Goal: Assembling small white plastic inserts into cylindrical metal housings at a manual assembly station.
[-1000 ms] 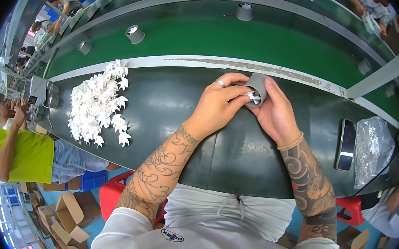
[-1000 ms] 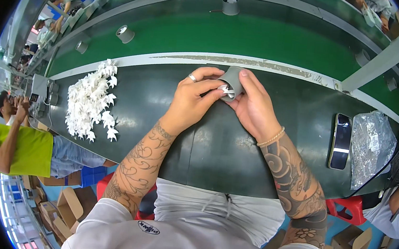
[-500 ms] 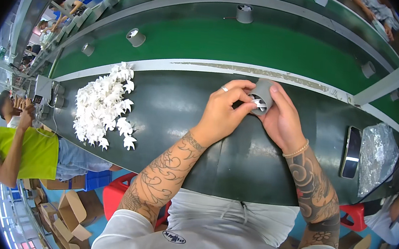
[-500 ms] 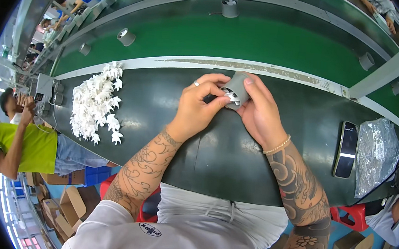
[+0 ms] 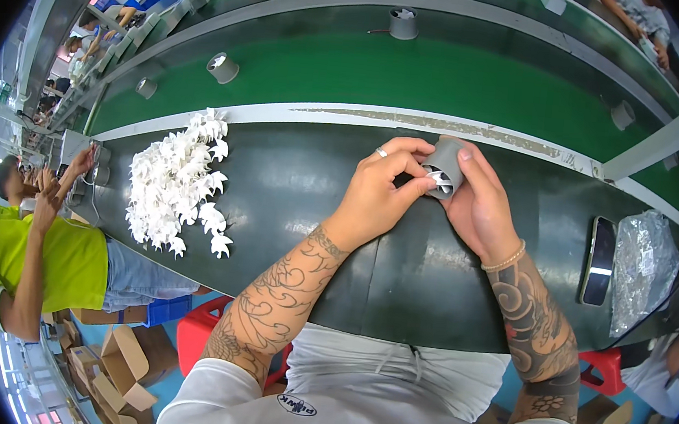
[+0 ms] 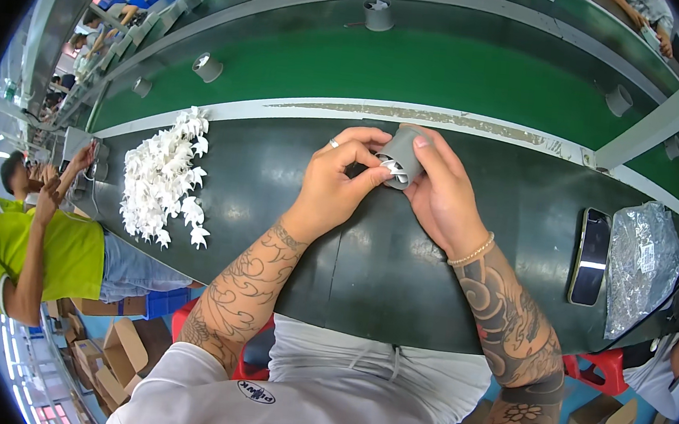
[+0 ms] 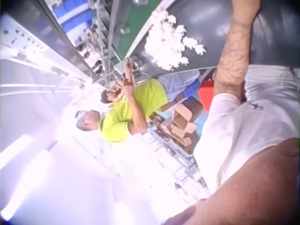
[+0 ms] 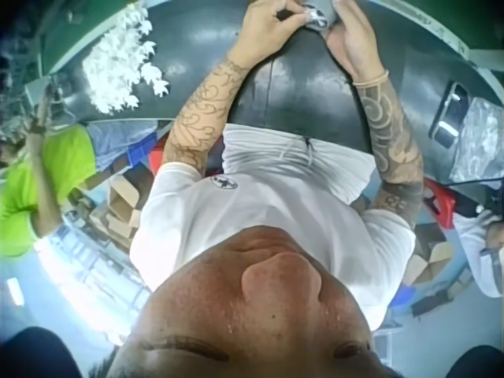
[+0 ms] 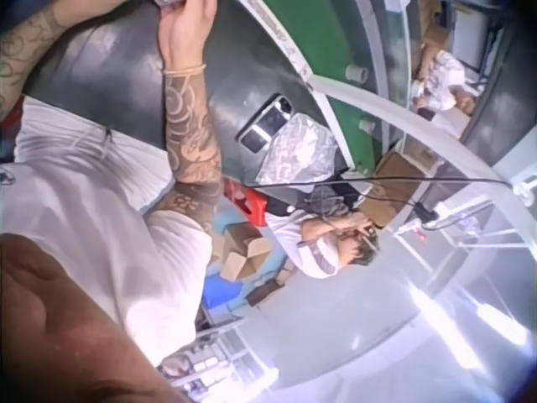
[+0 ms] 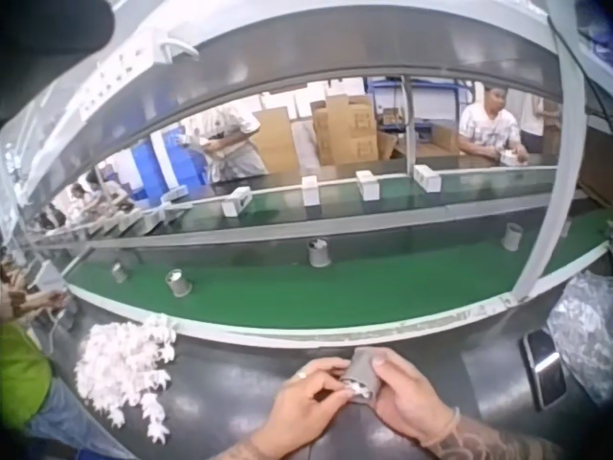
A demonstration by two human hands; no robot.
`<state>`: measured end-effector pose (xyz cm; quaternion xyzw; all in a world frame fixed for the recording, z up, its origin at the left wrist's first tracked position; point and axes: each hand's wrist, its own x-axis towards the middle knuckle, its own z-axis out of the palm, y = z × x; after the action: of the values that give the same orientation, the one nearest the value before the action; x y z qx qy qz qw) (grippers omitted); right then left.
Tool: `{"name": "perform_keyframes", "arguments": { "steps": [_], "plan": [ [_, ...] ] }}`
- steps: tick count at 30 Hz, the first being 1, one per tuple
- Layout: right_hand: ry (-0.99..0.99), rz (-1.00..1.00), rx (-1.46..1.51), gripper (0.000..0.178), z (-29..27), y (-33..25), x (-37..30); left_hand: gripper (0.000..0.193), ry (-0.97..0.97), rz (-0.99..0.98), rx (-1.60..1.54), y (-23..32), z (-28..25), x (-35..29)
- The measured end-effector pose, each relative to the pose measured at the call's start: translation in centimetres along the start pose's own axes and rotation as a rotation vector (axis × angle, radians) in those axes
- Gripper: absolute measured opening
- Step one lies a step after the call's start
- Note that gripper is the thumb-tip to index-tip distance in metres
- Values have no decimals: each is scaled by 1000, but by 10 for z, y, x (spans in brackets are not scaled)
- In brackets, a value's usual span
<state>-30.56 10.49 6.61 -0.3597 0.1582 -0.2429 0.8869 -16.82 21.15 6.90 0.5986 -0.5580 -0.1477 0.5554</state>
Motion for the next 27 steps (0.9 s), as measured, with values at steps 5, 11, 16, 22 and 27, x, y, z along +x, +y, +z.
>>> {"name": "perform_keyframes", "arguments": {
  "steps": [5, 11, 16, 22, 27],
  "plan": [
    [-24, 0, -44, 32, 2, 0, 1, 27, 63, -70, -216, -7, 4, -5],
    [-79, 40, -154, 35, 4, 3, -4, 49, -143, -122, -135, 1, -1, 1],
    [-77, -98, -394, 57, 4, 3, -6, 52, -119, -193, -388, -11, 2, 3],
    [-16, -199, -577, 63, 10, 1, -5, 52, -47, -242, -423, -7, 0, 3],
    [-12, -214, -709, 56, -1, 2, -1, 47, -52, -280, -435, -10, -4, 4]
  ]
}}
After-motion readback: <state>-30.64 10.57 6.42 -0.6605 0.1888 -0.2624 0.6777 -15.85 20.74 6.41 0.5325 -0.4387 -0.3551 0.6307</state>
